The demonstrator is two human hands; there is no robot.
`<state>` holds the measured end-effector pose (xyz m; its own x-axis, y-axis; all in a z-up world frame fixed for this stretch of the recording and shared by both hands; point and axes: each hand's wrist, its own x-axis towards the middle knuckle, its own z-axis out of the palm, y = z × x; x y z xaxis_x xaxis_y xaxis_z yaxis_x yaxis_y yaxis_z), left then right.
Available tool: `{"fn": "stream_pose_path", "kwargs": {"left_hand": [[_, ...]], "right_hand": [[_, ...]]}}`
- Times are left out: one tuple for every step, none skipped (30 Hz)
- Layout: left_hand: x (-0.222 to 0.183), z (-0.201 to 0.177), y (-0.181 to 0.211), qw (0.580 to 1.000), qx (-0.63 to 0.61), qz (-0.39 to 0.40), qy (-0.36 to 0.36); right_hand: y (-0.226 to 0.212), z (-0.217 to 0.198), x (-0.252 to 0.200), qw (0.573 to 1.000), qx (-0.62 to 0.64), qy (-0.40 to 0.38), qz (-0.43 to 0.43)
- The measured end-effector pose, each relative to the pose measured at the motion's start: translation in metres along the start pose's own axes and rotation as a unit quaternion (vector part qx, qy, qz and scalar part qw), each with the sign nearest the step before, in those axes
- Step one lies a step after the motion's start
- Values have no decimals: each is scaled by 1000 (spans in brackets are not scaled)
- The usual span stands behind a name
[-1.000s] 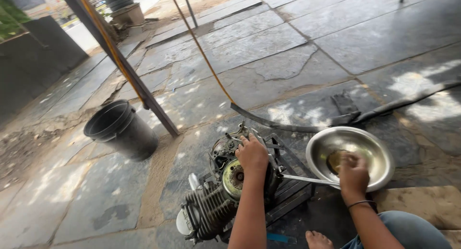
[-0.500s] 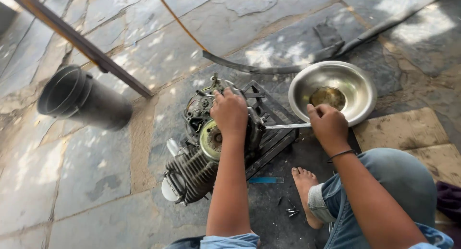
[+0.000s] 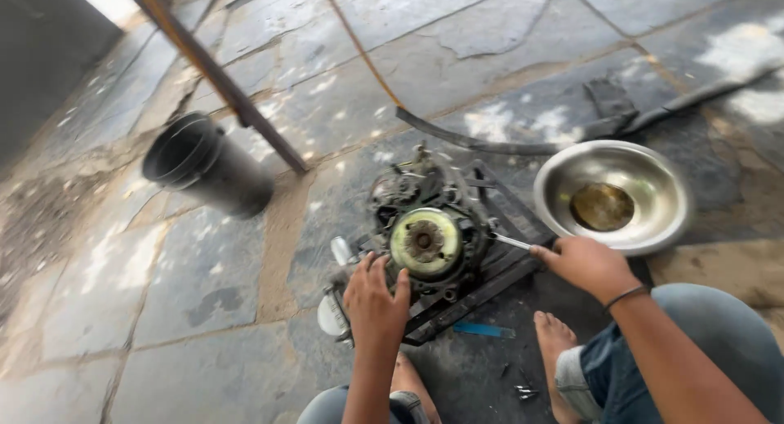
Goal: Repairing and disassembling a small motorcycle engine using a wrench and screwdriver in a workshop setting.
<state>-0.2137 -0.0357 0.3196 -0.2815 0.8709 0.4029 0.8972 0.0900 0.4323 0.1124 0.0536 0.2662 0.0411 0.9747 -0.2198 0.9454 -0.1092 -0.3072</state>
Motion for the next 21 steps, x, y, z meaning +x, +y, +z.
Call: {"fn": "stream_pose_path", "kwargs": {"left_hand": [[2, -16, 0, 999, -10, -18, -37], [2, -17, -9, 999, -3, -26, -18], [3, -17, -18, 999, -16, -19, 26], [5, -15, -26, 997, -30, -6, 68], [7, -26, -24, 996, -23, -9, 85], [5, -35, -22, 995, -46, -12, 92], [2, -44, -20, 992, -70, -14, 100], [1, -42, -30, 992, -66, -18, 110], [0, -40, -39, 991, -83, -43, 101], [1, -37, -49, 989, -100, -65, 89], [6, -46, -48, 989, -96, -66, 96], [8, -53, -46, 978, -127, -159, 46], [11, -60, -43, 955, -159, -251, -5], [9, -62, -44, 953, -158, -257, 1], [6, -62, -45, 960, -180, -215, 27], [4, -62, -45, 963, -201, -172, 55], [2, -62, -45, 962, -199, -178, 63], [0, -60, -43, 968, -186, -157, 54], [-1, -57, -40, 975, -172, -136, 46], [-1, -52, -44, 975, -171, -137, 48], [-1, -46, -48, 979, -159, -122, 42]], "right_hand": [[-17, 3, -8, 997, -10, -77, -6], [-20, 16, 2, 997, -11, -71, -28], [-24, 29, 14, 997, -38, -54, -47], [-25, 44, 25, 996, -63, -33, -62], [-30, 49, 39, 995, -60, -25, -78], [-31, 56, 48, 998, 1, -32, -62], [-33, 62, 57, 996, 62, -40, -45], [-33, 68, 68, 996, 61, -38, -57], [-34, 74, 80, 995, 45, -10, -92], [-35, 82, 92, 992, 33, 20, -123], [-29, 89, 115, 990, 35, 22, -132], [-20, 96, 136, 989, -28, -25, -143], [-11, 103, 158, 981, -92, -71, -154], [-22, 87, 153, 979, -95, -72, -162], [-32, 71, 149, 966, -156, -118, -172], [-42, 54, 146, 946, -218, -160, -179], [-46, 49, 149, 943, -222, -159, -188], [-46, 44, 151, 925, -270, -154, -216], [-45, 39, 154, 905, -317, -148, -244], [-37, 48, 163, 904, -317, -147, -247], [-28, 57, 172, 908, -299, -121, -267]]}}
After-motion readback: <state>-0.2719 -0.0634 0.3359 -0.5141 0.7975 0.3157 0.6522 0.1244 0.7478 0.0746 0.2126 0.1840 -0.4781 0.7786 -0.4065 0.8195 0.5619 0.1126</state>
